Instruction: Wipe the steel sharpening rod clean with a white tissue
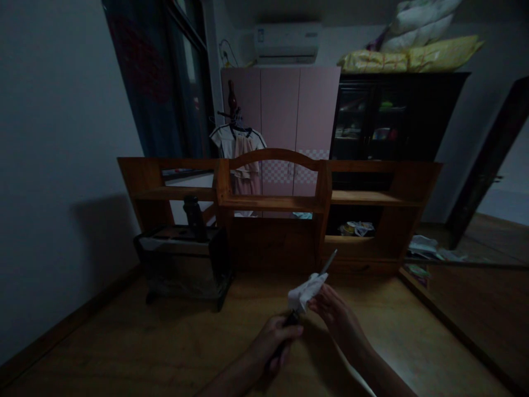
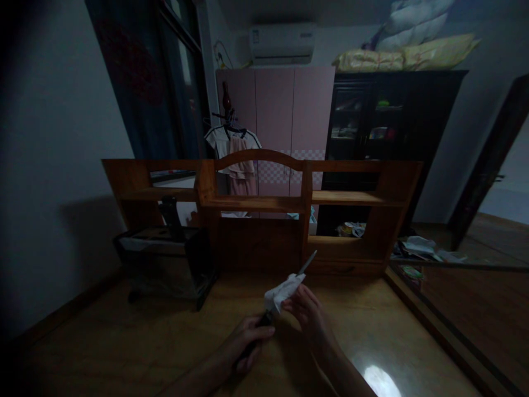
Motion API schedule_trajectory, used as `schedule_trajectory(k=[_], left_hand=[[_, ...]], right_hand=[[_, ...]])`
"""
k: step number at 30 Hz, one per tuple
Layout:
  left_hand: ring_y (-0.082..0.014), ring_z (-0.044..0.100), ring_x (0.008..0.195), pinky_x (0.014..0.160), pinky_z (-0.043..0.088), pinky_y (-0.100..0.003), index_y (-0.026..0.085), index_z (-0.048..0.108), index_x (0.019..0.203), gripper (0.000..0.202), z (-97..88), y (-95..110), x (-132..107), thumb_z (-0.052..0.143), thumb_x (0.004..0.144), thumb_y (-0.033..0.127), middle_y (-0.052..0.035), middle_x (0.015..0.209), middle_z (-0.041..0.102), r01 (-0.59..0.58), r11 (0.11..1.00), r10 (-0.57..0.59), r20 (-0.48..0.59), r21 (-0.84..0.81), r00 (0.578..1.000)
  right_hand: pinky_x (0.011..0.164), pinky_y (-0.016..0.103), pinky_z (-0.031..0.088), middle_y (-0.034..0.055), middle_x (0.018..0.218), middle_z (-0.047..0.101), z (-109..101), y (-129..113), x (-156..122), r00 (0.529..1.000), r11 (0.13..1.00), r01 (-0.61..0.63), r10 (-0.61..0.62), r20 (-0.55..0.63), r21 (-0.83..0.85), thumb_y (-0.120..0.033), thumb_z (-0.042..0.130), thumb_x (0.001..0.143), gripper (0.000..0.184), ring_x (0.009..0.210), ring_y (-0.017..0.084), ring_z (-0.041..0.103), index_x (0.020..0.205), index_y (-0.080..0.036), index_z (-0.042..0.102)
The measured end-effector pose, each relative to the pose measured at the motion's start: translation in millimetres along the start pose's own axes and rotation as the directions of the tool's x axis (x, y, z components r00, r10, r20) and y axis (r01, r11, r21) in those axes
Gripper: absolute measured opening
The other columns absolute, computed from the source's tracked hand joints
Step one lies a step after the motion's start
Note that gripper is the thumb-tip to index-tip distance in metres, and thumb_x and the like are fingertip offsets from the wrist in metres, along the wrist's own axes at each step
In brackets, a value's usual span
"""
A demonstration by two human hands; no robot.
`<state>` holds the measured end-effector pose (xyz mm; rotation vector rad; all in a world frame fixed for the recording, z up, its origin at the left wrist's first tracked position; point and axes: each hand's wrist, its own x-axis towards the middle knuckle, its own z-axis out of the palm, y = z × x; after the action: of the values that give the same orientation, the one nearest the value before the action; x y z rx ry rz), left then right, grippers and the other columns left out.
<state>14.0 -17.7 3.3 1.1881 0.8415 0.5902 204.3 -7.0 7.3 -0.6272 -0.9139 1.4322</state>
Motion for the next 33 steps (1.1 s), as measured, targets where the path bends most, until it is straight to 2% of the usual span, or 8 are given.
schedule_trajectory(k=[5, 10, 16, 23, 25, 29, 31, 33], left_hand=[[-0.0079, 0.031, 0.030, 0.028, 0.017, -0.019, 0.010, 0.048, 0.088, 0.039, -2.1, -8, 3, 0.052, 0.078, 0.048, 0.0025, 0.045, 0.040, -0.073, 0.997, 0.074, 0.007, -0.028, 0.997], [-0.0077, 0.027, 0.029, 0.028, 0.016, -0.019, 0.011, 0.047, 0.090, 0.039, -1.5, -8, 3, 0.052, 0.078, 0.049, 0.0027, 0.045, 0.040, -0.051, 0.998, 0.051, -0.002, -0.020, 0.999], [-0.0082, 0.029, 0.029, 0.028, 0.017, -0.019, 0.010, 0.047, 0.086, 0.037, 3.2, 0, -1, 0.053, 0.077, 0.046, 0.0024, 0.043, 0.040, -0.035, 0.999, 0.035, -0.034, -0.020, 0.999], [-0.0092, 0.030, 0.028, 0.027, 0.017, -0.019, 0.009, 0.049, 0.084, 0.038, -0.5, -3, 3, 0.053, 0.077, 0.046, 0.0007, 0.042, 0.041, -0.031, 0.999, 0.030, 0.021, 0.017, 0.999], [-0.0093, 0.030, 0.028, 0.028, 0.019, -0.019, 0.008, 0.050, 0.089, 0.039, -0.1, -2, 2, 0.053, 0.077, 0.045, 0.0004, 0.043, 0.043, -0.024, 0.998, 0.022, 0.038, 0.050, 0.999], [-0.0085, 0.031, 0.029, 0.028, 0.020, -0.018, 0.007, 0.055, 0.087, 0.043, 2.2, 2, -2, 0.053, 0.076, 0.048, 0.0005, 0.042, 0.040, 0.009, 0.995, -0.011, 0.028, 0.097, 1.000], [-0.0084, 0.031, 0.029, 0.028, 0.019, -0.018, 0.007, 0.055, 0.090, 0.042, 3.4, 4, -3, 0.053, 0.076, 0.046, 0.0010, 0.042, 0.040, 0.011, 0.996, -0.014, 0.029, 0.090, 0.999], [-0.0082, 0.030, 0.028, 0.028, 0.018, -0.018, 0.007, 0.055, 0.091, 0.041, 3.9, 4, -3, 0.052, 0.077, 0.045, 0.0007, 0.042, 0.041, -0.005, 0.996, 0.002, 0.041, 0.087, 0.999]], right_hand=[[0.094, 0.041, 0.036, 0.0165, 0.110, 0.050, 1, 1, -2, 0.998, 0.999, 0.022, -0.021, -0.059, 0.027, -0.029, 0.053, 0.091, 0.036, 0.097, 0.026, 0.052, 0.119, -0.010, 0.040], [0.091, 0.036, 0.039, 0.0175, 0.108, 0.051, -5, 9, -1, 0.985, 0.999, -0.027, 0.032, -0.168, 0.033, -0.028, 0.064, 0.084, 0.036, 0.097, 0.025, 0.052, 0.109, -0.008, 0.048], [0.090, 0.032, 0.040, 0.0139, 0.106, 0.054, -17, 17, 3, 0.987, 0.996, -0.064, 0.073, -0.146, 0.069, -0.026, 0.068, 0.080, 0.026, 0.096, 0.022, 0.052, 0.098, -0.008, 0.060], [0.070, 0.023, 0.043, 0.0103, 0.093, 0.055, -10, 15, 2, 0.985, 0.989, -0.138, 0.143, -0.101, 0.053, -0.027, 0.068, 0.081, 0.025, 0.079, 0.015, 0.052, 0.097, -0.009, 0.062], [0.065, 0.022, 0.042, 0.0081, 0.087, 0.054, -8, 17, 2, 0.981, 0.983, -0.160, 0.169, -0.097, 0.089, -0.025, 0.070, 0.079, 0.022, 0.074, 0.013, 0.052, 0.093, -0.011, 0.060], [0.059, 0.021, 0.039, 0.0064, 0.088, 0.052, -4, 18, 1, 0.993, 0.993, -0.117, 0.118, 0.006, -0.007, -0.025, 0.064, 0.084, 0.024, 0.070, 0.012, 0.050, 0.104, -0.014, 0.055], [0.057, 0.021, 0.038, 0.0068, 0.087, 0.051, -1, 16, -1, 0.993, 0.993, -0.114, 0.115, 0.017, -0.044, -0.026, 0.064, 0.085, 0.031, 0.067, 0.012, 0.050, 0.109, -0.013, 0.050], [0.057, 0.022, 0.038, 0.0073, 0.085, 0.052, 2, 14, -3, 0.989, 0.988, -0.150, 0.149, -0.028, -0.043, -0.028, 0.066, 0.083, 0.043, 0.066, 0.013, 0.050, 0.116, -0.013, 0.043]])
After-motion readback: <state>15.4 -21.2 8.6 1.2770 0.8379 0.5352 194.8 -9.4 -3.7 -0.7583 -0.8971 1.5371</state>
